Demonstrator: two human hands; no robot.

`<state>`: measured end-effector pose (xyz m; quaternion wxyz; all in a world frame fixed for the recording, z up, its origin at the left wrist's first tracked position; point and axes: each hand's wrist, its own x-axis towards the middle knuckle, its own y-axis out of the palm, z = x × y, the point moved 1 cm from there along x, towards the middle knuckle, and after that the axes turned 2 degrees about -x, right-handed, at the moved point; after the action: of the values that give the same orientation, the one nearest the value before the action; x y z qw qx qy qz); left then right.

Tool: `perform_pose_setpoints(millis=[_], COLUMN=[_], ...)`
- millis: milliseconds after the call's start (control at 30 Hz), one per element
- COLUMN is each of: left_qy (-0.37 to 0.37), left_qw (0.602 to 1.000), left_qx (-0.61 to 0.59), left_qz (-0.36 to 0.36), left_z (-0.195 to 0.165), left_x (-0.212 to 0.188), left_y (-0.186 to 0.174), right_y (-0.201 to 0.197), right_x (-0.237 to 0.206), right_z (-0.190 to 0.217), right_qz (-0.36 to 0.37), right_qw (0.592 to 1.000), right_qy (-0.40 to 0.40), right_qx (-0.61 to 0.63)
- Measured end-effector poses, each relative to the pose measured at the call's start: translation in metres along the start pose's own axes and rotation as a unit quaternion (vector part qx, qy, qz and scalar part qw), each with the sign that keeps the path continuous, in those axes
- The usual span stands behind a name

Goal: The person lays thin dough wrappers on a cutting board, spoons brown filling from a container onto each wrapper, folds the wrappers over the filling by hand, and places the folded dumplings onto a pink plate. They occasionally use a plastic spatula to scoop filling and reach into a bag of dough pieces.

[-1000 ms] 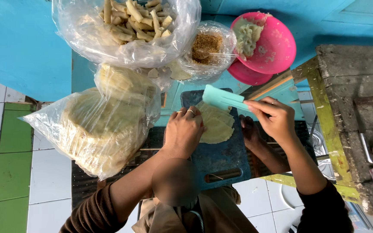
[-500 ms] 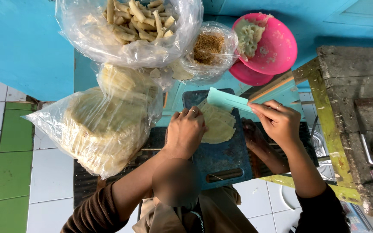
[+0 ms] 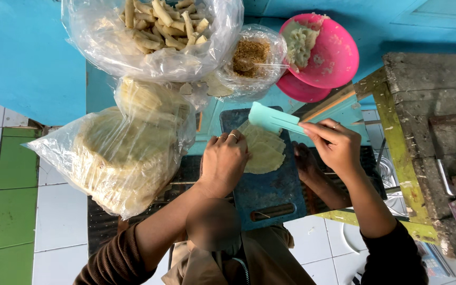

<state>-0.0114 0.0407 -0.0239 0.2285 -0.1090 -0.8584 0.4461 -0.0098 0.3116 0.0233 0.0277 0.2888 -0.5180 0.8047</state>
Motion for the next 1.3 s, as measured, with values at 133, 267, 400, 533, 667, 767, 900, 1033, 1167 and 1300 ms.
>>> perform_pose_setpoints(millis=[133,267,400,533,667,767,900,1033,1167,1300], left_qy=[0.007,0.008,0.011,0.015,0.012,0.012,0.012,0.009,0.007,0.005], left_qw=[1.000,1.000,1.000,1.000,1.000,1.000,1.000,1.000,1.000,0.999], left_qx=[0.008,0.001,-0.002,0.004,0.007,0.012,0.006,0.011,0.003,-0.025], left_qz=[-0.007,-0.004,-0.010,-0.005,-0.003,-0.006,-0.005,-0.008,-0.014,-0.025], left_z=[0.000,0.000,-0.001,0.000,0.000,0.000,0.000,-0.001,0.000,0.003], left_x=[0.001,0.001,0.001,0.002,0.001,0.001,0.001,0.001,0.001,0.001], left_y=[0.000,-0.002,-0.002,0.000,0.000,-0.001,-0.002,-0.001,0.001,-0.001], right_y=[0.007,0.011,0.007,0.005,0.009,0.011,0.003,-0.005,0.000,0.008], right_x=[0.017,0.031,0.031,0.027,0.027,0.029,0.018,-0.010,-0.020,-0.013], right_z=[0.002,-0.002,-0.006,-0.009,-0.011,-0.014,-0.011,0.003,0.007,0.002], right_qz=[0.048,0.038,-0.017,-0.004,0.021,-0.010,-0.051,-0.007,-0.019,-0.056], right_qw=[0.999,0.995,0.995,0.998,0.994,0.993,0.996,0.999,0.991,0.979], right_qy=[0.001,-0.035,-0.045,-0.045,-0.098,-0.079,-0.044,-0.030,-0.057,-0.068], right_qx=[0.005,-0.084,-0.089,0.031,-0.049,-0.088,-0.066,-0.023,-0.120,-0.184])
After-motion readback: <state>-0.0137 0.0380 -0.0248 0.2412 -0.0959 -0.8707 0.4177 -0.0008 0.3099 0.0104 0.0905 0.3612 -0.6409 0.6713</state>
